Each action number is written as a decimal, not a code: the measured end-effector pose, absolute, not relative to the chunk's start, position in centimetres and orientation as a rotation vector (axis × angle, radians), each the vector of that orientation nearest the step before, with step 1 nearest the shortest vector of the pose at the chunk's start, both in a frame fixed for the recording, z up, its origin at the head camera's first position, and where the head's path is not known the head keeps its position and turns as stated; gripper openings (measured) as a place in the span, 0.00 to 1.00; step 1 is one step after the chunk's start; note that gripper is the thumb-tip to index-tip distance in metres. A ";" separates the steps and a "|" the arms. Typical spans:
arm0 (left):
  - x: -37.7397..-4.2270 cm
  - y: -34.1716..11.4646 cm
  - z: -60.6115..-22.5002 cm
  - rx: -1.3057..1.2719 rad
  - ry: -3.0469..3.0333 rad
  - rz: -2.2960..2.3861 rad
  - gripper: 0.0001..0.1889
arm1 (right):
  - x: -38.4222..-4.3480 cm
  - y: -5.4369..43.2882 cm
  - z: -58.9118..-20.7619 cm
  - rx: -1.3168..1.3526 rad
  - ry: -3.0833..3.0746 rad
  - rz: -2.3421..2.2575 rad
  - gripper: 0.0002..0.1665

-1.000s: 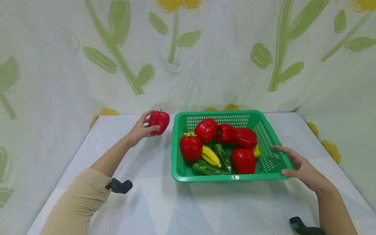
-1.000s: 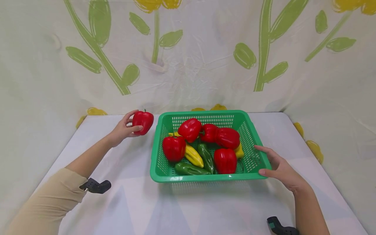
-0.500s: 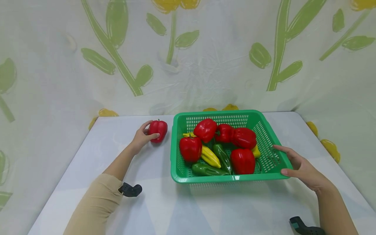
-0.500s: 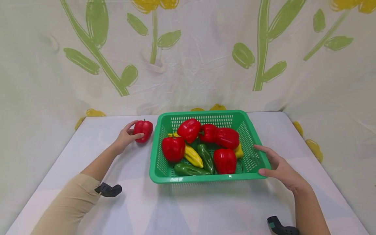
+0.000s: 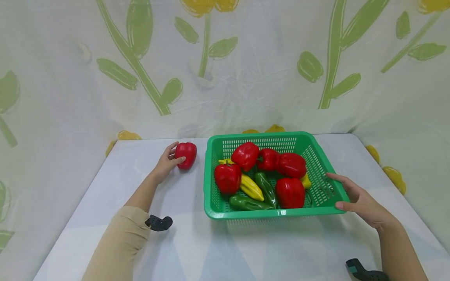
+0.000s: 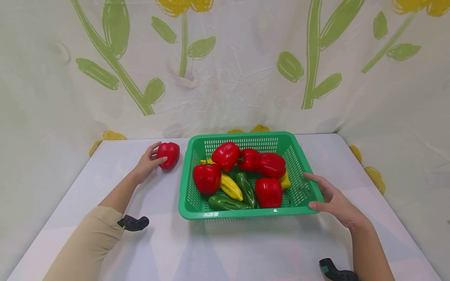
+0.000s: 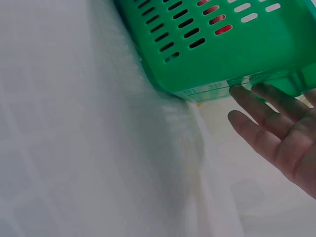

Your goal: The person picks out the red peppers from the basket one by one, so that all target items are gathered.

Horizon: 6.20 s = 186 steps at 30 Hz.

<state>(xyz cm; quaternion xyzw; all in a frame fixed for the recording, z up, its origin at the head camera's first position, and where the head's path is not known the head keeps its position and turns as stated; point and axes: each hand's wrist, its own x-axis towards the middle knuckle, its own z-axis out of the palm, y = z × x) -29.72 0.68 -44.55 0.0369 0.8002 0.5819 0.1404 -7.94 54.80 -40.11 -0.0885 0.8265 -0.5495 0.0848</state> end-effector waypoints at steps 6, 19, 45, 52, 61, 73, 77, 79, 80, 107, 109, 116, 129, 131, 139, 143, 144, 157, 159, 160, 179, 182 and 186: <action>-29.8 0.4 -44.7 0.081 2.274 1.727 0.43 | -8.0 54.9 -40.1 -0.253 2.472 -1.630 0.41; -30.0 1.4 -44.9 0.068 2.262 1.705 0.42 | -8.0 55.1 -40.3 -0.246 2.467 -1.633 0.41; -29.6 2.3 -43.0 0.221 2.393 1.626 0.42 | -8.0 54.9 -40.5 -0.284 2.449 -1.649 0.42; -28.8 3.2 -42.4 0.421 2.571 1.504 0.46 | -8.1 55.0 -40.5 -0.294 2.456 -1.651 0.42; -26.9 4.4 -40.2 0.555 2.529 1.504 0.46 | -8.0 55.1 -40.5 -0.262 2.459 -1.646 0.43; -24.5 8.2 -37.2 0.921 2.554 1.363 0.46 | -8.0 55.1 -40.2 -0.264 2.443 -1.654 0.42; -24.0 9.6 -36.7 1.047 2.540 1.291 0.45 | -8.1 55.1 -40.2 -0.284 2.443 -1.669 0.42; -23.8 10.1 -36.5 1.053 2.514 1.253 0.45 | -8.1 55.1 -40.2 -0.292 2.445 -1.674 0.42; -23.7 10.4 -36.4 1.047 2.500 1.235 0.45 | -8.2 55.1 -40.2 -0.299 2.444 -1.678 0.42; -22.7 13.5 -37.6 0.996 2.753 0.614 0.34 | -7.9 54.9 -40.6 -0.300 2.393 -1.734 0.42; -22.6 13.9 -37.7 0.993 2.794 0.542 0.35 | -7.9 55.0 -40.6 -0.293 2.401 -1.730 0.42; -22.1 14.2 -38.1 0.988 2.869 0.438 0.40 | -8.0 55.1 -40.9 -0.282 2.405 -1.736 0.42; -22.2 14.1 -38.1 0.995 2.876 0.452 0.38 | -8.1 54.9 -40.9 -0.311 2.377 -1.762 0.42; -22.3 14.1 -38.0 0.990 2.868 0.461 0.38 | -8.1 54.9 -40.9 -0.301 2.376 -1.761 0.42; -22.5 14.1 -37.5 1.038 2.813 0.533 0.36 | -8.1 55.0 -41.1 -0.302 2.342 -1.798 0.41; -22.6 13.9 -37.4 1.100 2.816 0.567 0.32 | -8.2 55.0 -41.2 -0.311 2.329 -1.823 0.41; -22.6 13.8 -37.4 1.120 2.821 0.572 0.32 | -8.2 55.0 -41.2 -0.309 2.326 -1.828 0.41; -23.0 12.7 -36.8 1.062 2.723 0.907 0.31 | -8.1 55.2 -41.5 -0.295 2.299 -1.843 0.41; -23.1 12.4 -36.7 1.043 2.712 1.007 0.31 | -8.1 55.2 -41.5 -0.286 2.310 -1.836 0.41; -23.2 12.2 -36.6 1.036 2.702 1.062 0.30 | -8.1 55.2 -41.5 -0.283 2.316 -1.832 0.41; -24.7 9.0 -35.6 0.699 2.548 1.514 0.27 | -8.3 55.2 -41.3 -0.264 2.338 -1.806 0.41; -25.1 8.0 -35.6 0.631 2.496 1.605 0.27 | -8.3 55.2 -41.3 -0.266 2.334 -1.811 0.41; -25.5 6.6 -35.6 0.588 2.472 1.664 0.29 | -8.2 55.2 -41.3 -0.267 2.331 -1.814 0.40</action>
